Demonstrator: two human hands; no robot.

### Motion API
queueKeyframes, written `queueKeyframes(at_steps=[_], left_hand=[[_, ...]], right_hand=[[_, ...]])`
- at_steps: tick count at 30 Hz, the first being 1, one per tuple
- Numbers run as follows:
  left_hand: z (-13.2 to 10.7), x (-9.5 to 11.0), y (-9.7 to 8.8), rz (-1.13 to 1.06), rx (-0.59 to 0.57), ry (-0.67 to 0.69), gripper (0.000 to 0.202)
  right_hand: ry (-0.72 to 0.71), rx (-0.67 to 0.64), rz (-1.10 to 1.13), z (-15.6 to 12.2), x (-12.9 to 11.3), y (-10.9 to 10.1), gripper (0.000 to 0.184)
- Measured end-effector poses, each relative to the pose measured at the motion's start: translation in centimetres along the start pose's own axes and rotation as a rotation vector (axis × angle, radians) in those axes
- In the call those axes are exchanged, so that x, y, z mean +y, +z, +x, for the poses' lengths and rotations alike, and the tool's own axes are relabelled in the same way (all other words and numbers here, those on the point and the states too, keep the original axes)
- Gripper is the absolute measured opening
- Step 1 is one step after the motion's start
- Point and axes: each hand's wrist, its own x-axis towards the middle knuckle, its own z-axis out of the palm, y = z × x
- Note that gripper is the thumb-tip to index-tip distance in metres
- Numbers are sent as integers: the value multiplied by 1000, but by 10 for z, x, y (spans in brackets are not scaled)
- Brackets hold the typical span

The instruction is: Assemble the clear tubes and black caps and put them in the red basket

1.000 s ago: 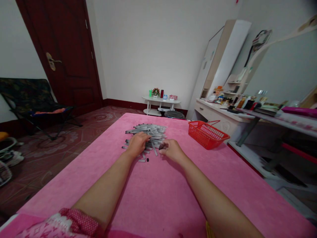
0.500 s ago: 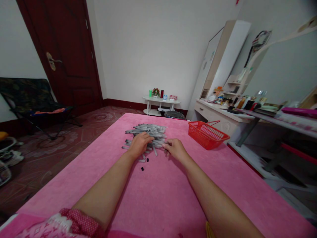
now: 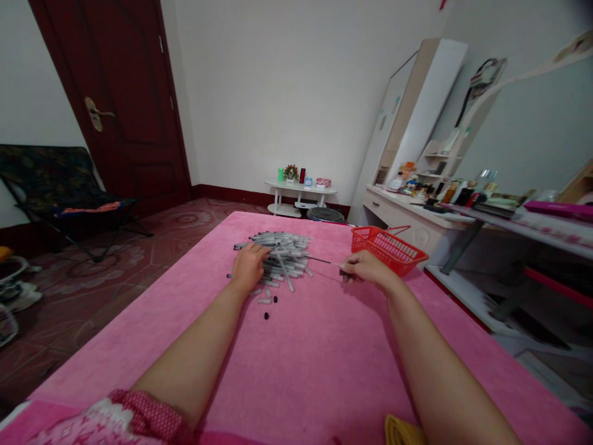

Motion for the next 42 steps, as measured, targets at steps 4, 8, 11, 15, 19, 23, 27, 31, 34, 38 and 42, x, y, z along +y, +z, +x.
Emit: queueKeyframes(at_steps=[4,8,11,15,19,23,27,31,34,38,42], left_hand=[[0,2,-1,11,-13,-2,24],[1,4,-1,-24,-18,12,23],[1,6,0,-54,-17,29,22],[1,7,2,-67,-22,59,21],[0,7,5,-70,-19,74,21],[0,6,6,-76,-17,76,21],[0,7,4,-84,-22,72,21],[0,10,2,-87,-14,71,21],[0,11,2,-84,-16,55,21],[1,11,2,-82,-45,52,21],[1,13,1,-87,-62,60,20]], right_hand=[[113,-22,-105,-4,9,-11,32],[217,94,-350,-8,14,-27,41],[325,491,-578,-10,17,-40,43],[335,704,-732,-8,30,-42,39],[401,621,-762,-2,45,-37,41],[491,626,-746,-2,48,-46,42],[551,646,-704,-10,41,-59,48],[493,740,-623,-13,26,-58,54],[287,795,-527,-4,18,-44,70],[-119,650,-576,15,21,-18,75],[-163,395,-701,22,31,-5,54]])
